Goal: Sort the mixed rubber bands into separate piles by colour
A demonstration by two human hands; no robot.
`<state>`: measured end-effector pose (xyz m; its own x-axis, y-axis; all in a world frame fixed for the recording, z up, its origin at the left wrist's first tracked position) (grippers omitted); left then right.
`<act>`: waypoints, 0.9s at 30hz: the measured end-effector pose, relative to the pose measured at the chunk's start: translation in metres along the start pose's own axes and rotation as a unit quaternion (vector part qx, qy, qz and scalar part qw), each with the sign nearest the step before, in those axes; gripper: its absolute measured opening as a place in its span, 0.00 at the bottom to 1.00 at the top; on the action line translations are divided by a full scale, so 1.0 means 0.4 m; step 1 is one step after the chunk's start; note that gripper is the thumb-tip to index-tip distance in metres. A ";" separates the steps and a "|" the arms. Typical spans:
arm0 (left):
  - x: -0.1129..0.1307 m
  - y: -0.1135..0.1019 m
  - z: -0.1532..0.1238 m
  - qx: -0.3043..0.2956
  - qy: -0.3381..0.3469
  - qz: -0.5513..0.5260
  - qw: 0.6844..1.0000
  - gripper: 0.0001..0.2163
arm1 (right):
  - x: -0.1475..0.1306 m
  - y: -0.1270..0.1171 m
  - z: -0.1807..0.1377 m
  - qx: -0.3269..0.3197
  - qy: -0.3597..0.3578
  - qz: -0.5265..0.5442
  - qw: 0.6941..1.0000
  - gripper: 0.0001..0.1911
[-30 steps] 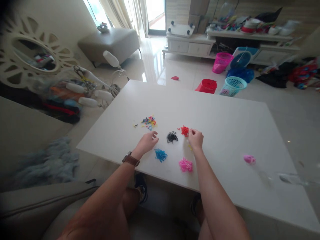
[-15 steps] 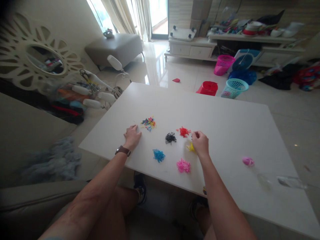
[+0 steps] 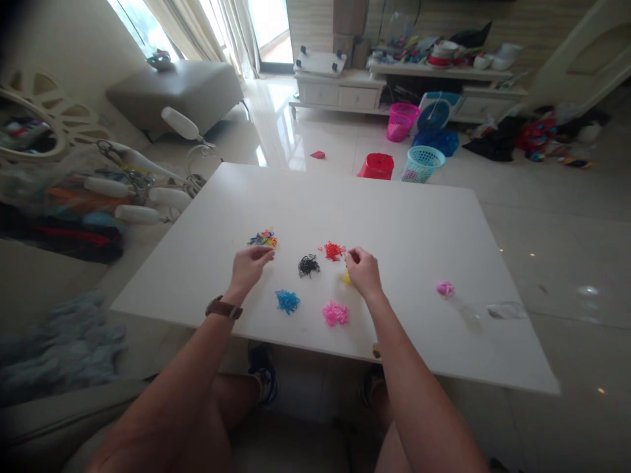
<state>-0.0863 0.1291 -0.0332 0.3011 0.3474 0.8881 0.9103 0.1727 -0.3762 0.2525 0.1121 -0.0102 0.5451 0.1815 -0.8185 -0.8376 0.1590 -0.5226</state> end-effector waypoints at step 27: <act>0.026 0.237 -0.186 -0.271 -0.138 -0.230 0.925 0.19 | -0.151 0.169 -0.024 -0.175 -0.119 0.119 0.970 0.11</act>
<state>0.0242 0.0806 -0.0399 -0.1683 0.5869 0.7919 0.9554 -0.1006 0.2775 0.1627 0.1026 0.0017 0.2921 0.3989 -0.8692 -0.8786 -0.2472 -0.4086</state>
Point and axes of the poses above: each hand's wrist, its own z-axis towards the middle knuckle, its own y-axis out of the palm, x = y × z, the point moved 9 cm from there along z, towards the middle knuckle, and after that the axes turned 15 degrees about -y, right-handed, at the moved point
